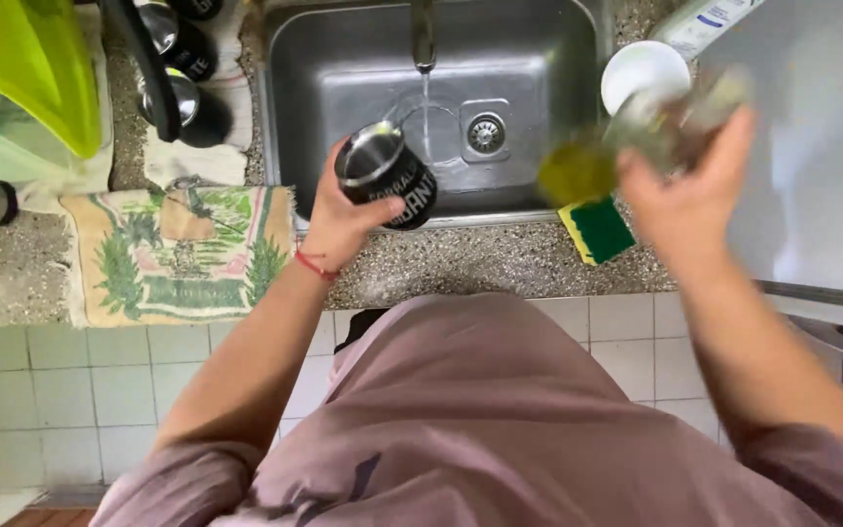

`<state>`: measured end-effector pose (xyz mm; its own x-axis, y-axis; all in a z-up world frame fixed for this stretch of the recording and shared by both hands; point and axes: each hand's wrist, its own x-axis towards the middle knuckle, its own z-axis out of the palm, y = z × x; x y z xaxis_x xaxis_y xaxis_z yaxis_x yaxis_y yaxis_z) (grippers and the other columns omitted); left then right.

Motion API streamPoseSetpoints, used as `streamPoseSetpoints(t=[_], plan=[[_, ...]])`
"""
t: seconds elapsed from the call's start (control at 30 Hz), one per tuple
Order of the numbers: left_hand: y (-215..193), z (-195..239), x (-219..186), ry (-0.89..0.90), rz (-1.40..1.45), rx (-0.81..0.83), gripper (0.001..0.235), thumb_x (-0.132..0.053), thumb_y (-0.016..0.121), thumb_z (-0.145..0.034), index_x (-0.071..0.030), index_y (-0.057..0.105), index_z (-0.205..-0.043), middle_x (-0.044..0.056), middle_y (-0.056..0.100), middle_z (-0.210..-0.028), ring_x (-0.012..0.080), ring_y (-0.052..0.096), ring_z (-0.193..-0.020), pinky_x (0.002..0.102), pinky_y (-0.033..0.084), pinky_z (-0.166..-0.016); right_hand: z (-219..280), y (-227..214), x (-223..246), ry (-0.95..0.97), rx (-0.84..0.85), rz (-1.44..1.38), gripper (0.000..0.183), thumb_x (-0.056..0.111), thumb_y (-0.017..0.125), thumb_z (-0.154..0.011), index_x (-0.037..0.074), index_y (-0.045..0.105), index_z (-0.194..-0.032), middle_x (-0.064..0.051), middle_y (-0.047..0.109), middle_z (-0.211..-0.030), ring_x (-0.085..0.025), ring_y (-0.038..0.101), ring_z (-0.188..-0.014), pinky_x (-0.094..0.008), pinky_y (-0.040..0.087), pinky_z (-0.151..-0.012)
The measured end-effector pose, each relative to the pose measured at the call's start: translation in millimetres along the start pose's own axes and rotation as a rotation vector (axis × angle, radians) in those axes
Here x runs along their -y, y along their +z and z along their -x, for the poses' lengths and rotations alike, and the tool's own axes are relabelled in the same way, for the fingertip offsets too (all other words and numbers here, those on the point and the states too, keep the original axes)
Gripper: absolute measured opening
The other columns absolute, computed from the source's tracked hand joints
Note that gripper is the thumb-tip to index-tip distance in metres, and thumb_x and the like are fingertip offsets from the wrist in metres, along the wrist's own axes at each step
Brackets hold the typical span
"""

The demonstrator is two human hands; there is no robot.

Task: Thoroughly cleaning a black cup in a sink using a toothbrush and a sponge.

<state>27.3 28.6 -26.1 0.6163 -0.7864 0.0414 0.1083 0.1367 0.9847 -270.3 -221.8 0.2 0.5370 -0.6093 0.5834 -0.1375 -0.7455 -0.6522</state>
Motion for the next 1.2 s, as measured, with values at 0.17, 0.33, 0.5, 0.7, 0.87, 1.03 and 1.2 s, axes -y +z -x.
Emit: streamPoseSetpoints(t=[0.17,0.33,0.5,0.7,0.87,1.03,1.2], plan=[[16,-7,-3,-0.014,0.509,0.063,0.055,-0.020,0.082,-0.083,-0.004,0.057,-0.130,0.018,0.070,-0.111,0.0257,0.071,-0.096,0.044,0.062,-0.085,57,19,76,0.228,0.097,-0.068,0.071,0.001,0.082,-0.077,-0.012,0.040,-0.132,-0.030,0.053,-0.111,-0.048,0.060,-0.102,-0.061,0.053,-0.082],[26,1,-24,0.001,0.731,0.230,0.059,-0.044,0.065,-0.096,-0.004,0.051,-0.139,0.024,0.065,-0.122,0.0336,0.069,-0.108,0.052,0.060,-0.091,108,36,72,0.394,0.022,-0.077,0.077,0.010,0.090,-0.072,-0.003,0.043,-0.132,-0.023,0.046,-0.125,-0.038,0.054,-0.118,-0.051,0.047,-0.098],[27,2,-57,-0.054,0.782,0.338,0.056,-0.048,0.051,-0.102,-0.002,0.057,-0.134,0.024,0.067,-0.120,0.0352,0.070,-0.106,0.053,0.061,-0.091,96,42,101,0.389,0.071,0.038,0.073,0.004,0.089,-0.073,-0.004,0.045,-0.132,-0.026,0.049,-0.122,-0.047,0.057,-0.115,-0.053,0.050,-0.094],[25,4,-63,-0.062,0.797,0.337,0.050,-0.045,0.053,-0.102,-0.003,0.061,-0.129,0.019,0.070,-0.114,0.0307,0.072,-0.102,0.049,0.063,-0.089,58,39,127,0.186,0.188,-0.017,0.063,0.008,0.084,-0.081,-0.005,0.042,-0.126,-0.030,0.053,-0.129,-0.051,0.057,-0.118,-0.056,0.046,-0.100],[29,12,-72,-0.064,0.817,0.320,0.047,-0.042,0.055,-0.102,-0.001,0.063,-0.126,0.020,0.071,-0.111,0.0309,0.072,-0.100,0.048,0.063,-0.086,57,38,100,0.040,0.163,0.027,0.028,0.020,0.065,-0.101,0.003,0.046,-0.112,-0.016,0.063,-0.118,-0.037,0.066,-0.102,-0.044,0.050,-0.085],[26,11,-72,-0.062,0.817,0.336,0.046,-0.041,0.056,-0.102,-0.001,0.064,-0.124,0.021,0.071,-0.110,0.0327,0.073,-0.099,0.050,0.063,-0.084,53,41,76,-0.019,0.164,0.318,0.014,0.026,0.054,-0.108,0.014,0.051,-0.100,-0.001,0.075,-0.100,-0.031,0.070,-0.075,-0.038,0.052,-0.063],[6,-2,-74,-0.277,0.789,0.472,0.071,-0.055,0.060,-0.091,0.001,0.052,-0.134,0.022,0.066,-0.120,0.0347,0.067,-0.112,0.053,0.058,-0.096,56,45,88,-0.022,0.191,0.344,0.040,0.038,0.038,-0.111,0.001,0.052,-0.103,-0.012,0.072,-0.101,-0.031,0.070,-0.084,-0.042,0.052,-0.063]])
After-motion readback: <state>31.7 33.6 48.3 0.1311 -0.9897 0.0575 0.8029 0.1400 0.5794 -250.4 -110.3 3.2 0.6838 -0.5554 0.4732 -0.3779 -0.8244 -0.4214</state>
